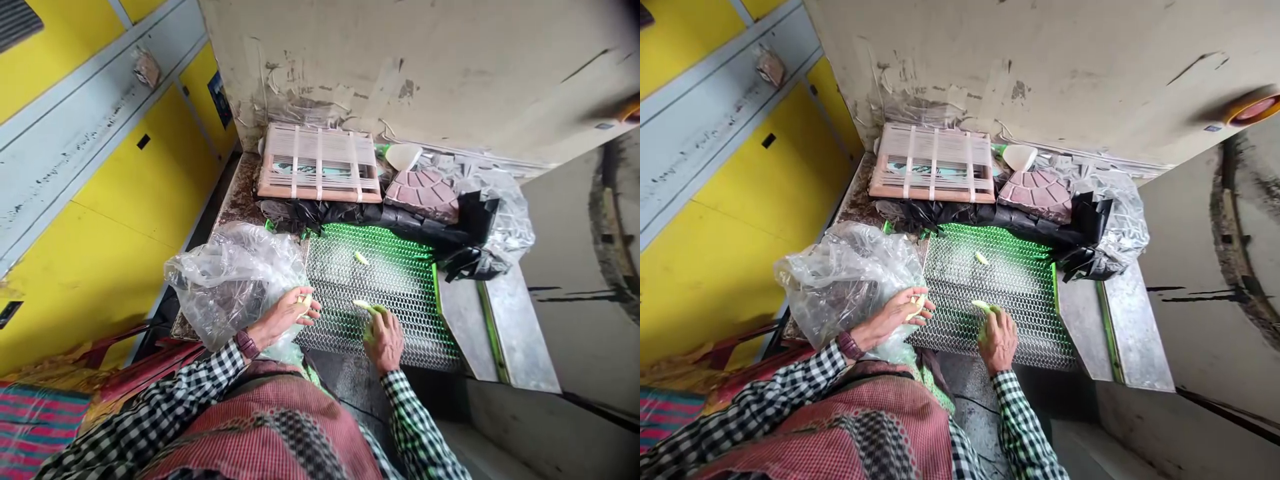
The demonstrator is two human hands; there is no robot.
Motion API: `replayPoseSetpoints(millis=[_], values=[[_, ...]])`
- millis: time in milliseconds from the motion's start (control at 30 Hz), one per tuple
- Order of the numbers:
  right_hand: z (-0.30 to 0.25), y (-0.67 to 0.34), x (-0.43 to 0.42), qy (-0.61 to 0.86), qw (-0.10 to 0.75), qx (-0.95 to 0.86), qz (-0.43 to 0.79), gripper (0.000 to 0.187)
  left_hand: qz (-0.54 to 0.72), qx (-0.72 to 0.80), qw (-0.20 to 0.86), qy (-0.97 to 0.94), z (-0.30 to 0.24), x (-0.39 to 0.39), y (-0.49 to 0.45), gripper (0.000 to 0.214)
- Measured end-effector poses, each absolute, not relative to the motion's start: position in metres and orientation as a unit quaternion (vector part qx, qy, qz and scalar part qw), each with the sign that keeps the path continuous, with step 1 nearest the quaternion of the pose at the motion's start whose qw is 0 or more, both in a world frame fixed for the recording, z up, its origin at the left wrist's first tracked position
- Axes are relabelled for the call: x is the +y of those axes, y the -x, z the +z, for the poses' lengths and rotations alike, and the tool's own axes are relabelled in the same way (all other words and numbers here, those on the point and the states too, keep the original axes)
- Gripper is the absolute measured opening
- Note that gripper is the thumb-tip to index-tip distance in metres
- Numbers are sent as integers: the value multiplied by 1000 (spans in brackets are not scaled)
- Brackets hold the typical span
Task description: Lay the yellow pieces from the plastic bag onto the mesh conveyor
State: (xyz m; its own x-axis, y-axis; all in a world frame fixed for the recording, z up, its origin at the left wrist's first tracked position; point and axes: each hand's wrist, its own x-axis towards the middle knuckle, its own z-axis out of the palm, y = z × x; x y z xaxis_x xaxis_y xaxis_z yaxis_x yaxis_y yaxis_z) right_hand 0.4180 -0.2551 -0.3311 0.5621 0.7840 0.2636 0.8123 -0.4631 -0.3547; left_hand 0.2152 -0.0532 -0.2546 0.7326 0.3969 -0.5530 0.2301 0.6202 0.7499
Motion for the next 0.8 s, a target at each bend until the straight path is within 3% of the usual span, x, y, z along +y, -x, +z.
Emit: replayPoseSetpoints(millis=[67,133,200,267,500,567,700,800], values=[[-308,-399,-241,848,321,-418,58,26,23,339,828,-446,-254,-57,-218,57],[-285,-379,-222,785,417,-398,227,23,-16,314,832,-458,-255,-63,-223,68],[-268,-364,-207,716,450,-405,347,25,-48,301,824,-478,-255,-69,-228,75],[-262,-357,-200,692,458,-399,390,28,-67,300,814,-492,-257,-73,-232,81],[-301,-410,-220,746,523,-142,389,45,-19,343,823,-452,-266,-64,-226,77],[-310,-435,-225,786,490,-103,363,50,0,344,821,-457,-265,-61,-223,70],[-300,-450,-223,895,373,-163,186,51,27,353,817,-455,-262,-63,-224,58],[-279,-420,-212,841,413,-248,244,45,63,343,824,-447,-261,-69,-231,57]])
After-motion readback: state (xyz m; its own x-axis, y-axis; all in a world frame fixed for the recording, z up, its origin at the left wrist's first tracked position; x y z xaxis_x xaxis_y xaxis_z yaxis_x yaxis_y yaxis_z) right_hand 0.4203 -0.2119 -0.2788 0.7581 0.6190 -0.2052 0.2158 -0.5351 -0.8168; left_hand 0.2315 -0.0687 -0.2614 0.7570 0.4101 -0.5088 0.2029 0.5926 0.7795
